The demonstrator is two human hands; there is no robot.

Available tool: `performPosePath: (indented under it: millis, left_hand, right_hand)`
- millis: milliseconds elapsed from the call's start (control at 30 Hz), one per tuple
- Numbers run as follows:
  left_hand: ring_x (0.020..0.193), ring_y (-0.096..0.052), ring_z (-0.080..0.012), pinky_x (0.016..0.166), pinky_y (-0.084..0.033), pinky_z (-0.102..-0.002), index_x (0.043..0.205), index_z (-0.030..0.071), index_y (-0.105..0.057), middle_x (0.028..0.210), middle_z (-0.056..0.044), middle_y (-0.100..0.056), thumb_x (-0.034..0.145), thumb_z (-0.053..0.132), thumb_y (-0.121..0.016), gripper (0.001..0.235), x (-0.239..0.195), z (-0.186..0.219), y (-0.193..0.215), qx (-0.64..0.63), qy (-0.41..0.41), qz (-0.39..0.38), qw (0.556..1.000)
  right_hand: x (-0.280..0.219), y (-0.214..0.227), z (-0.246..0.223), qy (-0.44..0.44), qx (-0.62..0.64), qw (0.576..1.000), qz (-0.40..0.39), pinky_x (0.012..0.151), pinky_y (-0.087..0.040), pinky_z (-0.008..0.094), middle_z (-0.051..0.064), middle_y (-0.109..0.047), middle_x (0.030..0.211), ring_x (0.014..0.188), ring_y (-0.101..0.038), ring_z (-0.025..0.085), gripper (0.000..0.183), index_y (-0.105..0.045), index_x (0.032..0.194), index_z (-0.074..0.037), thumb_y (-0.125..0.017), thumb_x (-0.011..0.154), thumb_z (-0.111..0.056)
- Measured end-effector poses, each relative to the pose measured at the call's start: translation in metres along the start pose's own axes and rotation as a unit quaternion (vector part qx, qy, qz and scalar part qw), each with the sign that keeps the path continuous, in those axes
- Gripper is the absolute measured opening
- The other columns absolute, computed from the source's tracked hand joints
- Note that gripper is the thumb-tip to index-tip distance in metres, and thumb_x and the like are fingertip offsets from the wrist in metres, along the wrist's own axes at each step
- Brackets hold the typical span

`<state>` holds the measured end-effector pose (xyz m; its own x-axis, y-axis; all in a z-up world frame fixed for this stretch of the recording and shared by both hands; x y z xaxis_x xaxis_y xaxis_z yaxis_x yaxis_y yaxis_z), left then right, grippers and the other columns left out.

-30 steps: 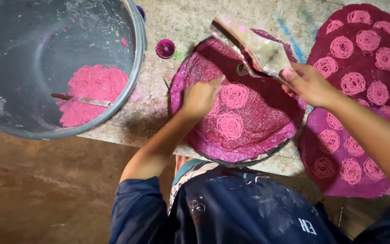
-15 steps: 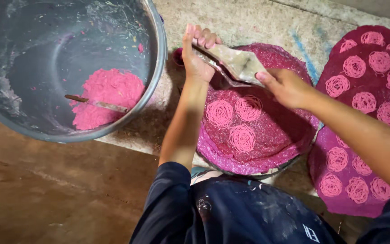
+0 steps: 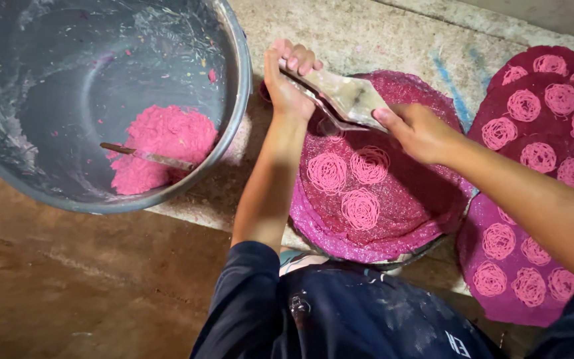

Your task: The person scoops pink paste from a metal bowl and uses a handheld extruder to form spiral circles on a pink mesh mat. The person repeatedly refills the extruder and continues forming circles in a grid pattern across the mat.

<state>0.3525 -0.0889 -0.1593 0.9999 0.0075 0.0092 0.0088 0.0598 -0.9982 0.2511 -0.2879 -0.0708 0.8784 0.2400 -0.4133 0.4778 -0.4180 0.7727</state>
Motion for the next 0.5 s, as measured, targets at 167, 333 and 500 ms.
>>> performPosePath:
  millis: [167,333,500]
  left_hand:
    - [0.061,-0.041,-0.0124,0.072,-0.043,-0.036,0.076,0.019,-0.043,0.066,0.005,-0.039,0.097,0.034,-0.054,0.028,-0.004,-0.025,-0.002,-0.045,0.005,0.047,0.998]
    - [0.06,-0.038,-0.0121,0.069,-0.04,-0.036,0.076,0.019,-0.043,0.066,0.006,-0.038,0.097,0.03,-0.056,0.028,0.016,-0.007,-0.01,0.014,-0.01,0.004,1.0]
    - [0.058,-0.037,-0.0117,0.067,-0.04,-0.034,0.074,0.02,-0.042,0.063,0.007,-0.037,0.092,0.029,-0.056,0.024,-0.001,-0.014,0.011,-0.008,0.012,0.07,0.997]
  right_hand:
    - [-0.006,0.021,0.014,-0.068,-0.05,0.996,-0.01,0.065,-0.053,0.045,0.016,-0.065,0.064,0.062,-0.067,0.027,0.067,-0.069,0.09,0.003,-0.041,0.106,-0.055]
    - [0.0,0.019,-0.003,0.004,0.006,0.999,0.038,0.061,-0.05,0.045,0.012,-0.062,0.064,0.06,-0.062,0.023,0.06,-0.067,0.097,-0.001,-0.042,0.104,-0.055]
    - [-0.006,0.002,0.018,-0.063,0.026,0.998,-0.014,0.061,-0.05,0.047,0.015,-0.06,0.062,0.058,-0.06,0.026,0.064,-0.066,0.088,0.002,-0.043,0.106,-0.054]
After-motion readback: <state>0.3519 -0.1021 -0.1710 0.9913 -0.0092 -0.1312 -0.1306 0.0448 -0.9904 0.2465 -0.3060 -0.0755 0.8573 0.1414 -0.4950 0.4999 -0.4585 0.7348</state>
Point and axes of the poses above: each hand's wrist, its own x-axis towards the middle knuckle, its own y-axis out of the back of the hand, z = x × y, the point moved 9 cm from there along x, towards the middle knuckle
